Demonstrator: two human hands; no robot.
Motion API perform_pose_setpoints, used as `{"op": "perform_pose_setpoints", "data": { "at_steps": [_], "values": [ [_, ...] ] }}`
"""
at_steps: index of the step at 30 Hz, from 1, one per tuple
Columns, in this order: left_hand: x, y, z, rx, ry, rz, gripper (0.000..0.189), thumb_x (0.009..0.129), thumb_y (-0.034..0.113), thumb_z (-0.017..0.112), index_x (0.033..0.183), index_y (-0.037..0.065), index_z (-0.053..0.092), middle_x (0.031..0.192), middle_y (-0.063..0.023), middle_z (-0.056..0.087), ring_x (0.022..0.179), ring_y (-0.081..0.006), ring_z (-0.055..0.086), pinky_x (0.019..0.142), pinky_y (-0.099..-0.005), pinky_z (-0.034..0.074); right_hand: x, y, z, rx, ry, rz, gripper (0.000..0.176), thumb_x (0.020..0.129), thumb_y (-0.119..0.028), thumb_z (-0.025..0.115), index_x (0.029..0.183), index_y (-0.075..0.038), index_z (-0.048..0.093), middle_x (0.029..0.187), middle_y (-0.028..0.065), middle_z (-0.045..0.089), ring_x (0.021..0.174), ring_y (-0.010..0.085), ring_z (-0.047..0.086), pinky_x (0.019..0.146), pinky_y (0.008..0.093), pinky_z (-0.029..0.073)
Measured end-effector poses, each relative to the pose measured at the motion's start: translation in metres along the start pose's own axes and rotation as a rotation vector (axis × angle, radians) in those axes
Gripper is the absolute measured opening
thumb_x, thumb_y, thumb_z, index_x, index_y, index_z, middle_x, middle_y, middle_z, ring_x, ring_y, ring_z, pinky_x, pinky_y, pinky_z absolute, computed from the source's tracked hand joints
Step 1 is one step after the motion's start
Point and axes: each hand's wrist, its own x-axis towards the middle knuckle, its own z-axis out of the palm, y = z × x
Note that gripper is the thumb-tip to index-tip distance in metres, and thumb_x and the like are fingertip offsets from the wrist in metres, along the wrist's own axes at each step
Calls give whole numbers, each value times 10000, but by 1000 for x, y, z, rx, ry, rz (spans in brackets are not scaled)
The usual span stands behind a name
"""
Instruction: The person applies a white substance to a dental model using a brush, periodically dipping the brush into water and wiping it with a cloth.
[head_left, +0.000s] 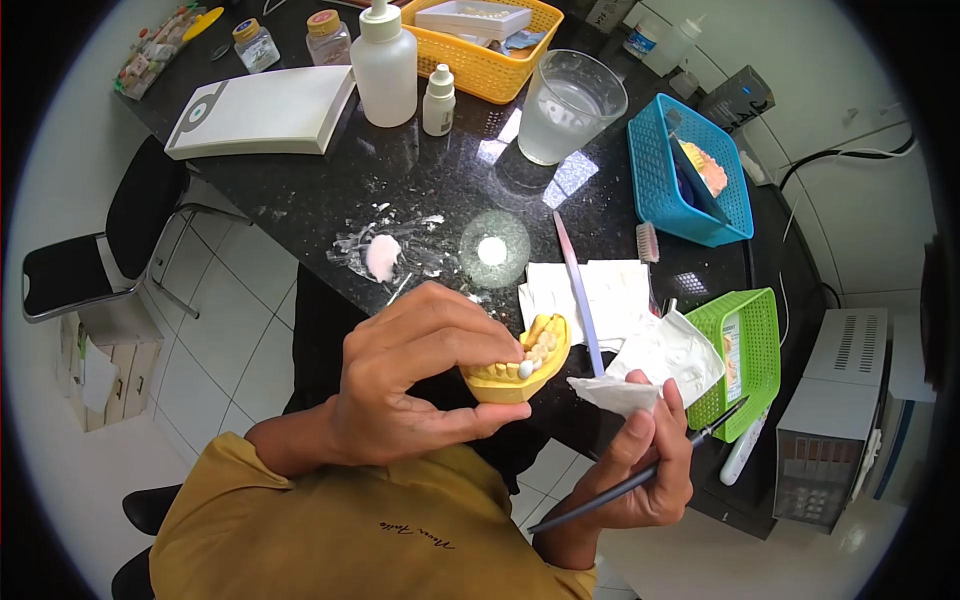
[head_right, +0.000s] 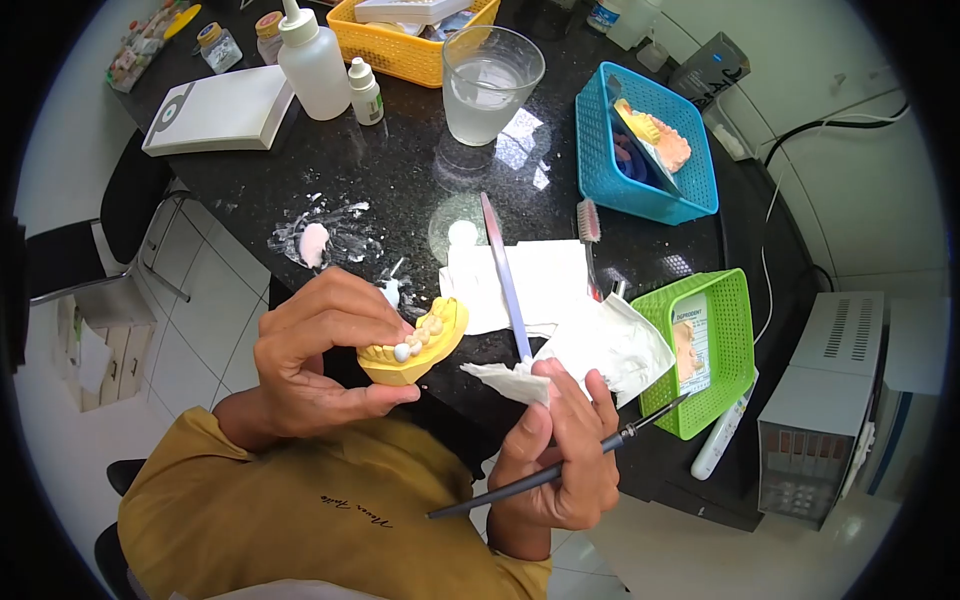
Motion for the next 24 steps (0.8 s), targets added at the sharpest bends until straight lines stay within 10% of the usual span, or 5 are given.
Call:
{"op": "perform_pose_setpoints", "data": {
  "at_steps": [24],
  "values": [
    [0, -1, 9, 5, -19, -25, 368, 600, 101, 880, 913, 33, 698, 896, -84, 684, 788, -240, 644, 678, -319, 531, 11, -11, 15, 3, -341, -257, 245, 846, -162, 702, 1087, -130, 735, 1093, 194, 703, 1046, 323, 685, 1015, 483, 440]
  ]
}}
